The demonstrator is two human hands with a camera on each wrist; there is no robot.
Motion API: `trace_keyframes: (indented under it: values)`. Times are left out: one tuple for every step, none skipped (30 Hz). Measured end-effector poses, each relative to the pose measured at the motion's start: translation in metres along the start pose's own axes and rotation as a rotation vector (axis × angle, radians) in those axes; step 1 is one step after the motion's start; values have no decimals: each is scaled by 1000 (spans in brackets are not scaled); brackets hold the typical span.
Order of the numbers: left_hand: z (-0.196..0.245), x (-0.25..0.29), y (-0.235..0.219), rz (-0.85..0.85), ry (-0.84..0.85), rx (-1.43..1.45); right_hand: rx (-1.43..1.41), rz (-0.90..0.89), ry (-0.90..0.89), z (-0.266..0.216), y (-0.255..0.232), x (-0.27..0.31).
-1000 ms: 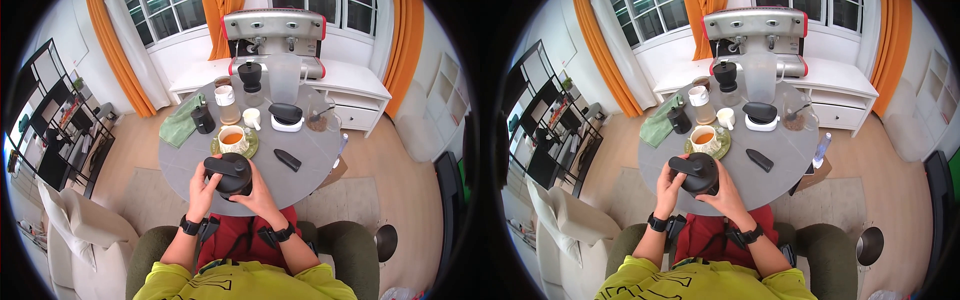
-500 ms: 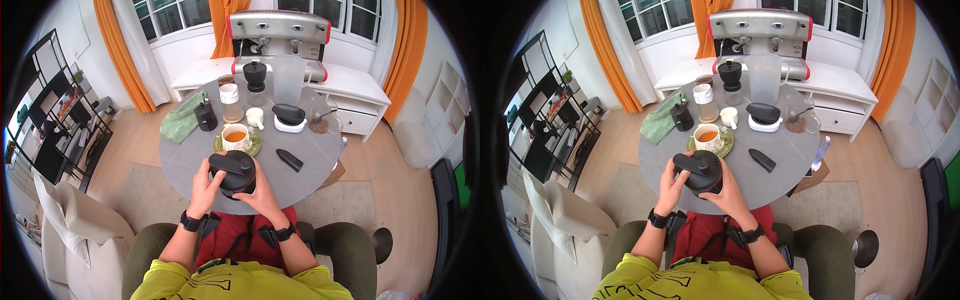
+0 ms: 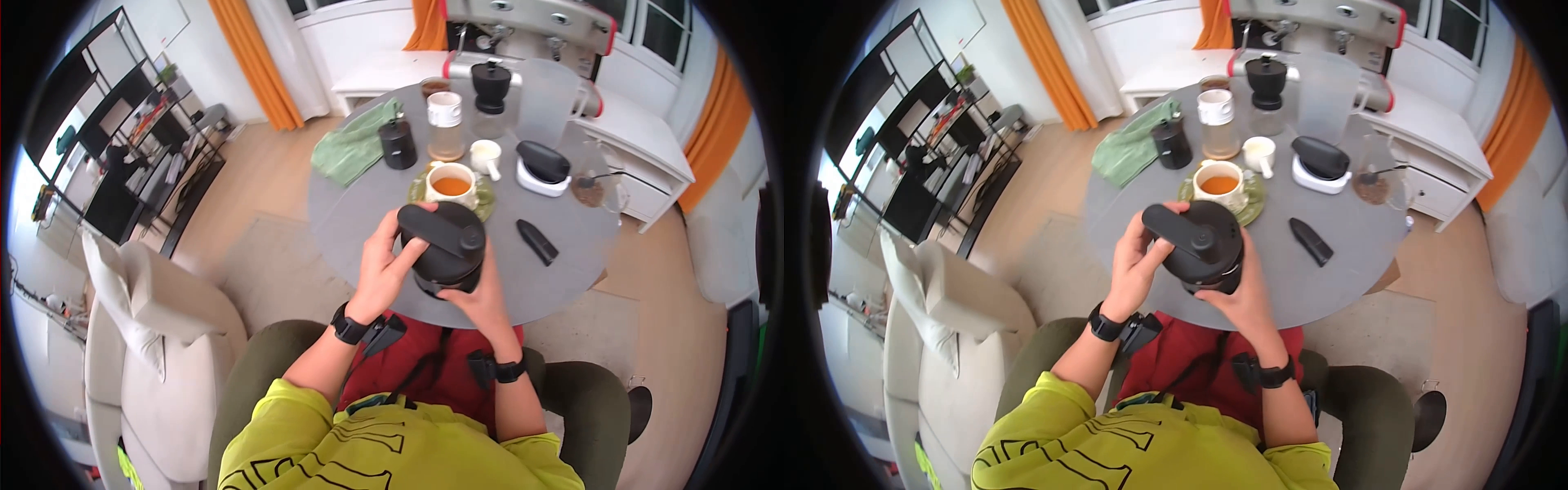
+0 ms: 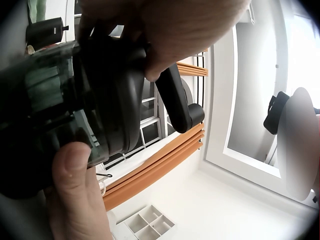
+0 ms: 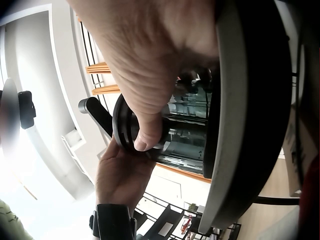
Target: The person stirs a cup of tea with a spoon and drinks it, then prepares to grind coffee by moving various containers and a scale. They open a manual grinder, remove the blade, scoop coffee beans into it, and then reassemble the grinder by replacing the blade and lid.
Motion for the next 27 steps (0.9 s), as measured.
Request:
trace_keyframes:
  values:
    - [6,-2,-6,1,36,-30,7,1,8,2,0,0]
    - [13,-6,-11,-1,74,-56,-8,-12,19,1,1,0]
    - [21,-9,-22,38,70,-73,-15,-14,34,-1,0,0]
    - [28,-15,-30,119,104,-21,-19,-14,49,-3,0,-1]
    - [34,-20,-41,182,114,13,-27,-20,55,-2,0,-1]
    - [38,-27,-53,241,148,60,-37,-18,45,-1,0,-1]
    - [34,-31,-66,303,115,24,-46,-15,34,0,1,-1]
    - [24,-38,-81,339,96,0,-49,-12,31,1,1,-2]
    - [10,-45,-95,374,78,-26,-57,-15,35,1,1,-2]
    - [-3,-50,-104,375,72,-33,-49,-19,43,0,0,-2]
    - [-17,-54,-113,407,40,-51,-40,-21,51,-1,0,-2]
    - [-31,-58,-120,436,10,-69,-47,-21,54,-1,-1,-2]
    - [-43,-61,-125,432,4,-74,-26,-15,52,0,-1,-2]
    - [-56,-62,-129,435,-41,-68,-4,-10,51,0,-2,-1]
    - [-69,-63,-132,438,-85,-60,-9,-8,58,0,-2,0]
    - [-79,-65,-133,433,-113,-59,-16,-13,60,-1,-2,-1]
    - [-87,-65,-134,431,-119,-60,-21,-18,60,-1,-1,-1]
    - [-97,-66,-133,423,-158,-53,-24,-17,65,0,-1,-1]
    - [-104,-67,-131,416,-196,-46,-17,-17,62,0,-1,0]
    - [-110,-67,-130,408,-201,-44,-11,-16,59,1,-2,0]
    - [-115,-67,-130,405,-207,-46,-14,-15,65,1,-2,0]
    - [-119,-67,-130,398,-226,-60,10,-18,70,1,-3,0]
    - [-124,-68,-130,390,-244,-74,35,-21,76,1,-3,1]
    - [-128,-68,-129,386,-250,-73,34,-19,82,0,-4,1]
    - [-131,-69,-130,390,-252,-71,37,-21,81,-2,-4,0]
    - [-133,-70,-131,396,-254,-70,40,-24,79,-2,-4,0]
    - [-136,-71,-133,394,-258,-71,38,-23,83,-2,-4,0]
Point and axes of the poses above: each hand's wrist, its own x-axis away from the middle knuckle, its own y-axis out of the palm, z = x × y, the point moved 3 cm from there along -x, towards the middle knuckle, and after that the axes turned 8 degrees about -z, right-handed, at the moved point
